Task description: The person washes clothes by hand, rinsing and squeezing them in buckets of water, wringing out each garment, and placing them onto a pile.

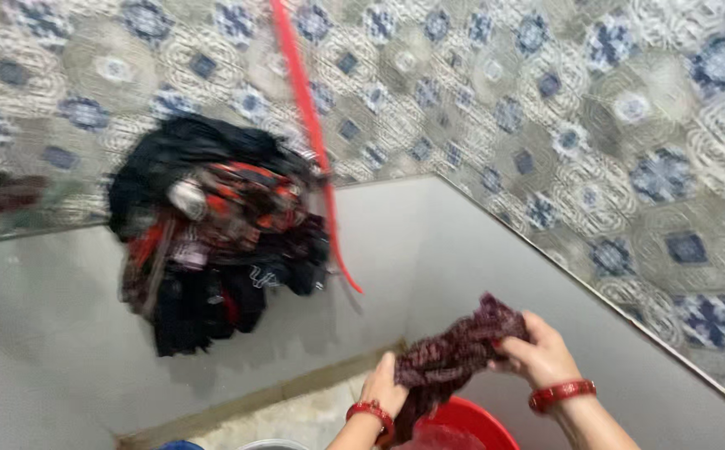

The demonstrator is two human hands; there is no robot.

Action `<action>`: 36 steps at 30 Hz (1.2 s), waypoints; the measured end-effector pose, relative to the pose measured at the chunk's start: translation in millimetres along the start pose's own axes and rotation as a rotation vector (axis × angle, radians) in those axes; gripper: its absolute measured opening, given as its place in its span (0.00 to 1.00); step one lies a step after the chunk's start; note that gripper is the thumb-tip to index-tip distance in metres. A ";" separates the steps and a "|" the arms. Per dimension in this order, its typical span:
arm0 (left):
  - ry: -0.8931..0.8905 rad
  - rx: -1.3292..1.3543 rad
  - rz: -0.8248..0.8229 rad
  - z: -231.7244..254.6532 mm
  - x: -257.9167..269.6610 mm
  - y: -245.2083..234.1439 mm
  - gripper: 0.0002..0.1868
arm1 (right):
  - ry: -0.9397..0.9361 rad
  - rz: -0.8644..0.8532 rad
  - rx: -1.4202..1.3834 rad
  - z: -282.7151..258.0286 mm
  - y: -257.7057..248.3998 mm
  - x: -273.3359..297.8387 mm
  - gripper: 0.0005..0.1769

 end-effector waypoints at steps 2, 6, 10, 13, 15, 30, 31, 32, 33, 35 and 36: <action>0.037 -0.059 0.048 2.1 -12.5 -55.0 0.17 | -0.003 -0.058 -0.043 9.1 23.5 -16.3 0.18; 0.028 -0.188 0.048 28.2 -3.5 -173.8 0.20 | 0.048 -0.116 -0.159 -24.5 96.7 -43.4 0.20; 0.221 -0.345 0.249 87.3 -30.5 -305.5 0.17 | -0.097 -0.204 -0.194 -118.0 187.4 -43.0 0.20; 0.321 -0.529 0.357 141.2 -69.4 -402.6 0.18 | -0.329 -0.281 -0.270 -203.7 243.6 -54.2 0.22; 0.444 -0.618 0.442 180.2 -103.1 -457.8 0.16 | -0.481 -0.304 -0.318 -253.7 272.3 -67.8 0.21; -0.032 -0.763 0.312 132.0 -291.6 -535.4 0.64 | -0.651 -0.210 1.544 -208.1 496.2 -302.2 0.65; -0.050 -0.759 0.294 120.5 -288.7 -533.1 0.64 | -0.631 -0.129 1.473 -195.2 501.1 -296.1 0.66; -0.021 -0.736 0.263 119.4 -291.5 -535.3 0.63 | -0.630 -0.032 1.400 -196.3 505.3 -295.9 0.67; 0.008 -0.714 0.232 119.8 -292.8 -537.7 0.62 | -0.631 -0.036 1.403 -198.5 506.5 -296.4 0.67; 0.017 -0.710 0.235 118.6 -292.2 -536.7 0.62 | -0.702 -0.089 1.360 -196.8 495.2 -298.9 0.68; 0.028 -0.713 0.245 117.8 -292.0 -536.5 0.62 | -0.694 -0.091 1.365 -194.8 491.7 -302.9 0.68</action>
Point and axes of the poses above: each hand's wrist, its own x-axis away from the middle knuckle, its own y-axis out of the palm, z = x × y, the point moved 1 cm from there along -x, towards the middle knuckle, and after that the axes turned 12 degrees about x, right-handed, at the moved point
